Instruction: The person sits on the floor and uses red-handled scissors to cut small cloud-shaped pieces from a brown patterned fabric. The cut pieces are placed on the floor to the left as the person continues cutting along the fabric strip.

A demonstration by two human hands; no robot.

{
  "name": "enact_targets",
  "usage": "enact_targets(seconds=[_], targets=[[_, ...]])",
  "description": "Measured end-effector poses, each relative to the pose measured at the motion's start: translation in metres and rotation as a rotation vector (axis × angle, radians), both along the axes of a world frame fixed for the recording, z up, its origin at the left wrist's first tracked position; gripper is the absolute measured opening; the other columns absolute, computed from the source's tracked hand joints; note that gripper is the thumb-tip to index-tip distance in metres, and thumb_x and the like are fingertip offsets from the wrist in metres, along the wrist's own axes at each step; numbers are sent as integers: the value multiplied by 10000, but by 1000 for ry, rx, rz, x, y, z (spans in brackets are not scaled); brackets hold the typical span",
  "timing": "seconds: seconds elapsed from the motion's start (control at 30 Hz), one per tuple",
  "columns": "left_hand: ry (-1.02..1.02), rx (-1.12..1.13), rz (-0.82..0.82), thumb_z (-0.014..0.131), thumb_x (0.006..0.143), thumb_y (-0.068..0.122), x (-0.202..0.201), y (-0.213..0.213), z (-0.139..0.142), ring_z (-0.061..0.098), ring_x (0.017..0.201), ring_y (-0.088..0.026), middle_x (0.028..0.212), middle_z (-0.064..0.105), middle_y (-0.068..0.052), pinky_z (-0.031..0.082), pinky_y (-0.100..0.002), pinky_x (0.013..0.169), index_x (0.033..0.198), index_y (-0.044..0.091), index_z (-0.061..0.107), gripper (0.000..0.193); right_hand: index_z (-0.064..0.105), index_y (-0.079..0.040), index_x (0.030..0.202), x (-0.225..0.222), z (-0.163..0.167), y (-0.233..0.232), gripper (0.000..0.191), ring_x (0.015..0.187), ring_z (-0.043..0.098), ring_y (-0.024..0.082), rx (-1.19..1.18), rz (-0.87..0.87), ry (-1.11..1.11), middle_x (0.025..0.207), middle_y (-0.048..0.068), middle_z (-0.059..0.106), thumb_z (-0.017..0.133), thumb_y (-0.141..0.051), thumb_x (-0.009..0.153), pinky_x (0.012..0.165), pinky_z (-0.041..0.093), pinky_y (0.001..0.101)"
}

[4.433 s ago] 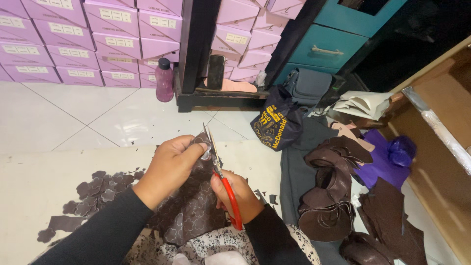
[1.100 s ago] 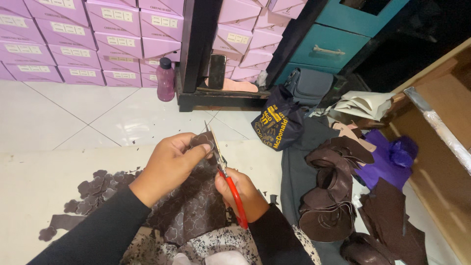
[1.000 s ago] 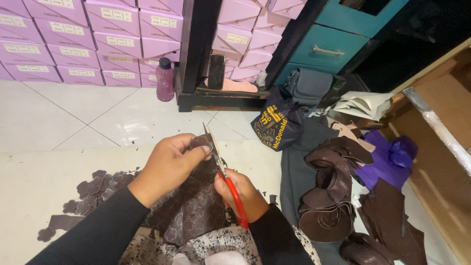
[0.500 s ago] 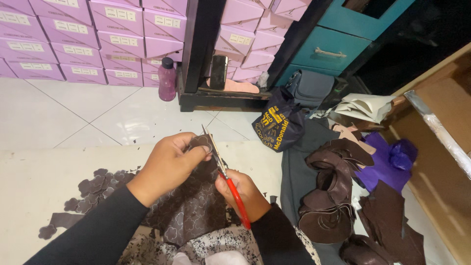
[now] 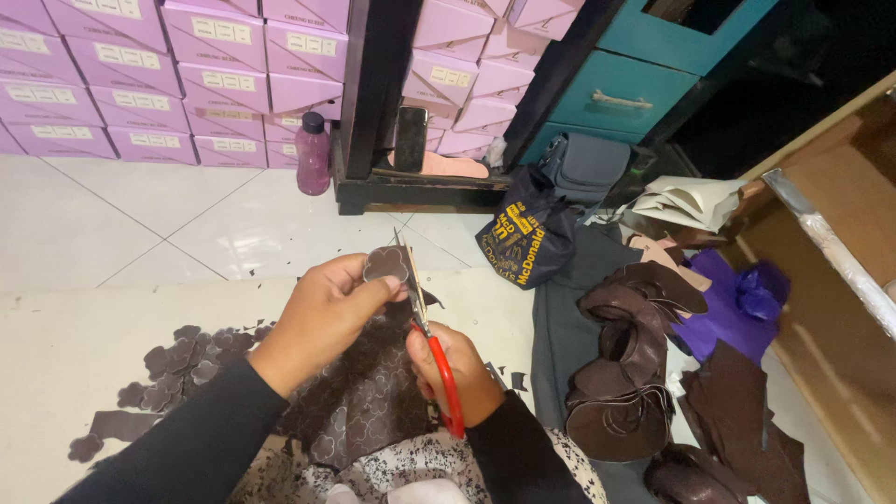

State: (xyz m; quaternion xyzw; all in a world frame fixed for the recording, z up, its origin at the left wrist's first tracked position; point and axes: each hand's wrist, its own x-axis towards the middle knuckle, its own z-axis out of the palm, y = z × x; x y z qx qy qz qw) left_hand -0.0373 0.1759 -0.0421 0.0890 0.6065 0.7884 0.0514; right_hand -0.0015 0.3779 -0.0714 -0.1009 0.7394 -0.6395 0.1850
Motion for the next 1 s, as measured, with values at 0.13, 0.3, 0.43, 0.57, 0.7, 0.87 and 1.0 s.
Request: enact_targets(seconds=[0.13, 0.3, 0.43, 0.57, 0.7, 0.87, 1.0], targets=[[60, -49, 56, 635, 959, 141, 3, 3, -3, 668, 821, -73, 902, 753, -38, 541, -235, 758, 1006, -25, 737, 201, 550, -66, 919, 0, 1, 1, 373, 559, 497, 90, 4, 42, 16, 667, 6, 512, 537, -421, 1033, 524, 428, 256], [52, -40, 78, 638, 956, 136, 3, 5, -7, 658, 789, -71, 867, 744, -30, 531, -232, 727, 977, -29, 738, 194, 575, -63, 952, 3, 6, 1, 379, 582, 535, 90, 80, 72, 75, 689, 0, 530, 509, -427, 1033, 539, 450, 246], [29, -38, 100, 648, 951, 141, 4, 8, -6, 652, 769, -72, 849, 745, -28, 526, -233, 710, 952, -32, 742, 196, 571, -64, 960, 2, 10, -1, 392, 584, 534, 92, 74, 74, 98, 694, -6, 525, 515, -445, 1030, 537, 449, 250], [28, -44, 113, 651, 947, 145, 5, 10, -4, 647, 778, -64, 856, 739, -19, 527, -228, 717, 968, -27, 744, 197, 572, -78, 921, 2, 10, -2, 411, 521, 514, 94, 174, 12, 38, 594, -2, 521, 505, -475, 1003, 474, 408, 257], [20, -41, 123, 651, 946, 146, 5, 11, -3, 643, 781, -61, 861, 738, -16, 522, -227, 713, 980, -23, 746, 197, 542, -82, 852, 4, 3, -4, 454, 495, 490, 86, 100, -25, 56, 578, -17, 494, 511, -505, 1015, 452, 385, 251], [18, 13, 120, 649, 940, 139, 4, 9, 0, 653, 788, -63, 867, 741, -16, 529, -225, 723, 1002, -25, 745, 199, 511, -91, 823, 4, -4, -10, 455, 491, 444, 80, -39, -42, 18, 611, -27, 472, 542, -501, 1019, 449, 367, 253], [44, -52, 84, 648, 936, 142, 3, -1, 4, 665, 780, -67, 856, 755, -24, 533, -225, 721, 982, -29, 752, 205, 518, -102, 851, 2, 3, 0, 413, 505, 409, 69, -34, 26, -1, 619, -42, 448, 559, -480, 1013, 459, 347, 249]])
